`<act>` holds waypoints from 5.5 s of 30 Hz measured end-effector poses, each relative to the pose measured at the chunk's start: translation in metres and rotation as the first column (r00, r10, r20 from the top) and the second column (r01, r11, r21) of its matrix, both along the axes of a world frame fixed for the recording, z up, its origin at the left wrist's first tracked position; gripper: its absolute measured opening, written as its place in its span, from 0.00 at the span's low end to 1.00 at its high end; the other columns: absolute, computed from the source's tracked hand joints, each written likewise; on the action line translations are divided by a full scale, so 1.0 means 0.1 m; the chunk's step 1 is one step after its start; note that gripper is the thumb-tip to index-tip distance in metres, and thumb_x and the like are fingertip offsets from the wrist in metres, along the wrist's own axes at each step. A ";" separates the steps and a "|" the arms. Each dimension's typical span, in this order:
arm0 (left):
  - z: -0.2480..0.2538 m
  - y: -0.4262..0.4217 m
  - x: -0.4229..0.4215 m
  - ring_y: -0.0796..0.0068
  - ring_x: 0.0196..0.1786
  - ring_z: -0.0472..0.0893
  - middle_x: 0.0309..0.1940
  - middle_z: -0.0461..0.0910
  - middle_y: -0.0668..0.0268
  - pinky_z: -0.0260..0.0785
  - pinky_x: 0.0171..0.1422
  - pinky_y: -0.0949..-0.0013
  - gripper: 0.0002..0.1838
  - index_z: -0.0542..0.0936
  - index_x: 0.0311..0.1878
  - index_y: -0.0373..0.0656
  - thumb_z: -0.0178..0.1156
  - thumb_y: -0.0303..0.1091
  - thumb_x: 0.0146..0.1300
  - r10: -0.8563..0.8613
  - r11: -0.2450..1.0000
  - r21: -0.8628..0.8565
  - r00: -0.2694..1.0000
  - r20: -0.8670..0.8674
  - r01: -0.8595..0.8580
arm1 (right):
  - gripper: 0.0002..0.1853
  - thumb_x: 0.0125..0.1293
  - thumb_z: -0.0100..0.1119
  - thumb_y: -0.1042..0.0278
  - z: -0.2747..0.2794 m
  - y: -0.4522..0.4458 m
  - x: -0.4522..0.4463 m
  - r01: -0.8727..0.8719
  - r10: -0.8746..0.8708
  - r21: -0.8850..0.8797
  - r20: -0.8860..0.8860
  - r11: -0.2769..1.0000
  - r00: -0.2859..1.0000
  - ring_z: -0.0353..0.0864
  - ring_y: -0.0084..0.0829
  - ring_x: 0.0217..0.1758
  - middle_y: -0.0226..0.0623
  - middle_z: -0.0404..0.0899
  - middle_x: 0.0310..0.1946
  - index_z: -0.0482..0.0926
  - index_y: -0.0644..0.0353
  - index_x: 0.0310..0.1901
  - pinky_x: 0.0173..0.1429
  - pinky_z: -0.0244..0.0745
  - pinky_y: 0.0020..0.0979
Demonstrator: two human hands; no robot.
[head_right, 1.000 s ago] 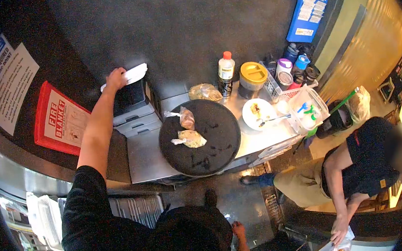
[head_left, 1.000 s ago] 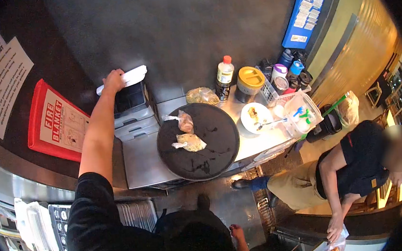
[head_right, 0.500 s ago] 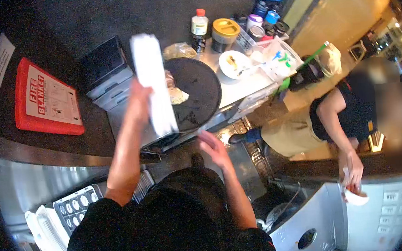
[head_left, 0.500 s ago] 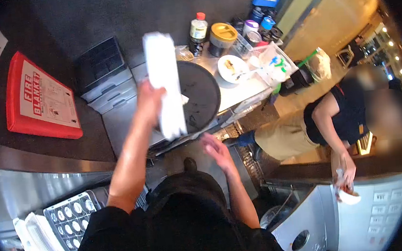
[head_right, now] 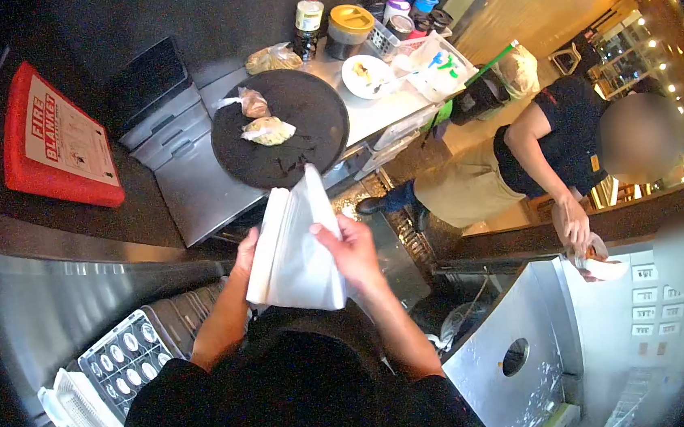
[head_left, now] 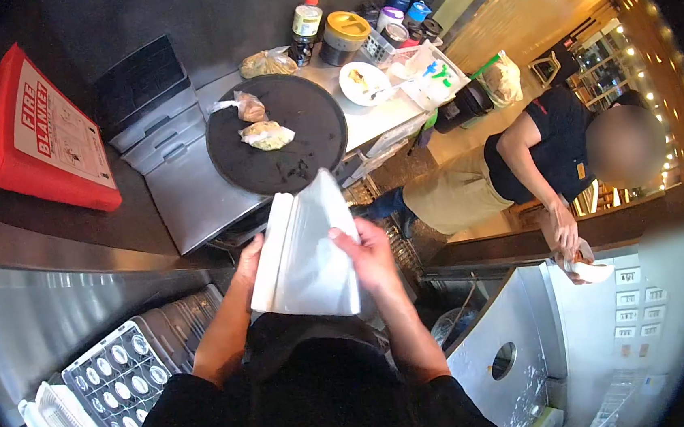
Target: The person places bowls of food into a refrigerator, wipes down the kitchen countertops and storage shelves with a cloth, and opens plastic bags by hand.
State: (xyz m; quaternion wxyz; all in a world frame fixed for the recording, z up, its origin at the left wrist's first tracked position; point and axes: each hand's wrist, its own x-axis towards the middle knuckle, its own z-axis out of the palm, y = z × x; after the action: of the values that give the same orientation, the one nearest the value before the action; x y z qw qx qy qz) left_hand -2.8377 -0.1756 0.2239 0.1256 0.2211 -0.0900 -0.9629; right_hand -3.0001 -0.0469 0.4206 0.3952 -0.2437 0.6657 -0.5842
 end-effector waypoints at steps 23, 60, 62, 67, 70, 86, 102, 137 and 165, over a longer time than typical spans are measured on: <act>-0.07 -0.21 0.24 0.62 0.58 0.73 0.57 0.73 0.58 0.64 0.64 0.58 0.44 0.62 0.66 0.39 0.69 0.45 0.47 -0.192 0.929 -0.338 0.977 -0.089 0.152 | 0.25 0.65 0.51 0.59 1.78 2.39 -1.10 0.678 -0.873 -0.569 -0.167 0.465 0.458 0.78 0.34 0.47 0.46 0.75 0.50 0.69 0.72 0.56 0.50 0.76 0.32; -0.08 -0.58 -0.61 0.71 0.49 0.75 0.46 0.77 0.65 0.64 0.57 0.67 0.29 0.72 0.56 0.40 0.66 0.36 0.49 -0.191 0.500 -0.645 0.800 0.568 0.578 | 0.20 0.67 0.50 0.53 2.38 3.78 -0.94 0.552 -0.768 -0.745 -0.583 0.374 -0.265 0.77 0.29 0.38 0.42 0.76 0.42 0.72 0.66 0.45 0.41 0.74 0.29; -0.45 -0.62 -0.66 0.72 0.49 0.75 0.44 0.78 0.64 0.65 0.56 0.67 0.26 0.75 0.53 0.40 0.65 0.36 0.49 -0.167 0.643 -0.567 0.817 0.552 0.515 | 0.20 0.67 0.51 0.53 2.40 3.83 -0.88 0.557 -0.763 -0.748 -0.580 0.360 -0.286 0.76 0.29 0.37 0.42 0.76 0.41 0.72 0.66 0.45 0.41 0.74 0.29; -0.22 -0.17 -0.99 0.73 0.48 0.76 0.46 0.79 0.63 0.67 0.53 0.64 0.25 0.78 0.51 0.41 0.65 0.47 0.54 -0.183 0.743 -0.465 0.814 0.552 0.482 | 0.20 0.67 0.51 0.53 2.48 3.97 -0.69 0.570 -0.744 -0.752 -0.580 0.331 -0.333 0.76 0.28 0.37 0.41 0.76 0.40 0.72 0.66 0.44 0.41 0.73 0.28; -0.95 0.21 -0.60 0.70 0.50 0.76 0.47 0.79 0.63 0.68 0.52 0.64 0.24 0.78 0.51 0.40 0.58 0.51 0.61 0.085 0.722 -0.448 0.575 0.814 0.527 | 0.19 0.67 0.51 0.53 2.49 4.00 -0.62 0.580 -0.753 -0.747 -0.576 0.326 -0.318 0.76 0.28 0.36 0.41 0.75 0.40 0.72 0.65 0.43 0.40 0.73 0.28; 1.72 -1.13 -0.97 0.51 0.50 0.77 0.46 0.77 0.49 0.69 0.53 0.58 0.22 0.71 0.55 0.43 0.56 0.36 0.55 0.542 -0.265 -0.765 0.747 0.385 0.587 | 0.18 0.66 0.52 0.53 1.91 3.40 -0.83 0.643 -0.815 -0.594 -0.574 0.484 0.083 0.74 0.25 0.34 0.38 0.75 0.37 0.71 0.64 0.41 0.39 0.72 0.26; 2.04 -4.03 -0.37 0.51 0.75 0.39 0.74 0.38 0.58 0.31 0.70 0.33 0.36 0.48 0.73 0.59 0.41 0.60 0.65 0.951 0.087 -0.342 0.025 0.308 0.936 | 0.17 0.65 0.54 0.53 1.99 3.24 -0.59 0.685 -0.788 -0.479 -0.569 0.548 0.232 0.73 0.23 0.32 0.36 0.74 0.34 0.71 0.62 0.38 0.37 0.71 0.25; 1.31 1.18 -1.24 0.78 0.44 0.77 0.40 0.81 0.66 0.69 0.51 0.69 0.18 0.79 0.47 0.37 0.64 0.39 0.57 -0.695 0.495 -0.797 0.708 -0.125 0.346 | 0.12 0.54 0.66 0.64 0.92 1.68 -0.73 -0.447 0.470 0.176 -0.501 0.877 0.726 0.71 0.51 0.58 0.56 0.64 0.61 0.77 0.64 0.28 0.58 0.66 0.39; 1.90 4.50 2.08 0.85 0.33 0.75 0.29 0.80 0.73 0.69 0.38 0.75 0.08 0.81 0.40 0.35 0.58 0.29 0.63 0.941 0.327 -0.907 0.004 0.338 -0.264 | 0.21 0.47 0.72 0.64 0.38 1.39 0.98 -0.949 0.887 0.312 -0.421 -0.054 -0.189 0.78 0.33 0.40 0.40 0.79 0.39 0.79 0.65 0.41 0.46 0.72 0.32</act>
State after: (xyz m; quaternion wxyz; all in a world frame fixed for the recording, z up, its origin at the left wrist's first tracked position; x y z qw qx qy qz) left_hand -2.6293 0.2744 0.4135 0.5661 0.6400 -0.3304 -0.4010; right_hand -2.9017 0.0918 0.4589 0.4820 -0.8146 0.3174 -0.0582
